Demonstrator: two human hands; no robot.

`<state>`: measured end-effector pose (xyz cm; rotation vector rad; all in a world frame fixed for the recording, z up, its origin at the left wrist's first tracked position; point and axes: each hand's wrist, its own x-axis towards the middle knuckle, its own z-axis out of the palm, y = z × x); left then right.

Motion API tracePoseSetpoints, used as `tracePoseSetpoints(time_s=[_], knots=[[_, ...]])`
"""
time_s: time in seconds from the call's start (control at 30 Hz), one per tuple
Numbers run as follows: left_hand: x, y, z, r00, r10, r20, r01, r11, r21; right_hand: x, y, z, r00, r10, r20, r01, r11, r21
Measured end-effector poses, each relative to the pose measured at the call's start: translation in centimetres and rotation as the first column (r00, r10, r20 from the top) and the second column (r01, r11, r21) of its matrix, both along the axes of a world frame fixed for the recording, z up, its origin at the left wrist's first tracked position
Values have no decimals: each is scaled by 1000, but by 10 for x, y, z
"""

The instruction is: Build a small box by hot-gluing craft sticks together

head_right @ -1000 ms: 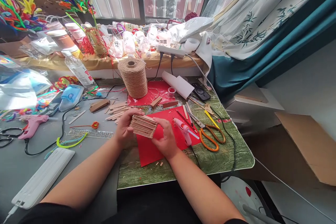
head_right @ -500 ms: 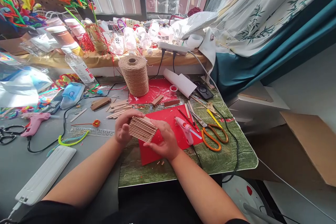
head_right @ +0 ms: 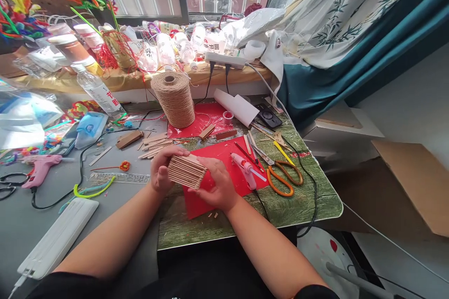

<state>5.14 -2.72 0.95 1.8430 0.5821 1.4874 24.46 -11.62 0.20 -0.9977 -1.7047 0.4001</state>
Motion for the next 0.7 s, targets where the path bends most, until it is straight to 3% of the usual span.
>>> tracePoseSetpoints(time_s=[0.2, 0.43, 0.53, 0.6, 0.7], knots=[[1, 2, -1, 1000, -24, 18, 25, 1000, -16, -1, 0, -3, 999, -44, 17, 43, 999, 28], [13, 0, 0, 993, -53, 107, 76, 972, -222, -4, 3, -9, 998, -63, -8, 63, 998, 10], [13, 5, 3, 993, -109, 47, 117, 962, -245, 2, 6, -12, 996, -84, -19, 85, 996, 10], [7, 11, 8, 993, -106, -59, 95, 981, -168, 5, 7, -12, 993, -118, -7, 118, 993, 11], [-6, 19, 17, 950, -60, -307, 109, 984, 144, 7, 6, -10, 986, -166, -7, 166, 986, 17]])
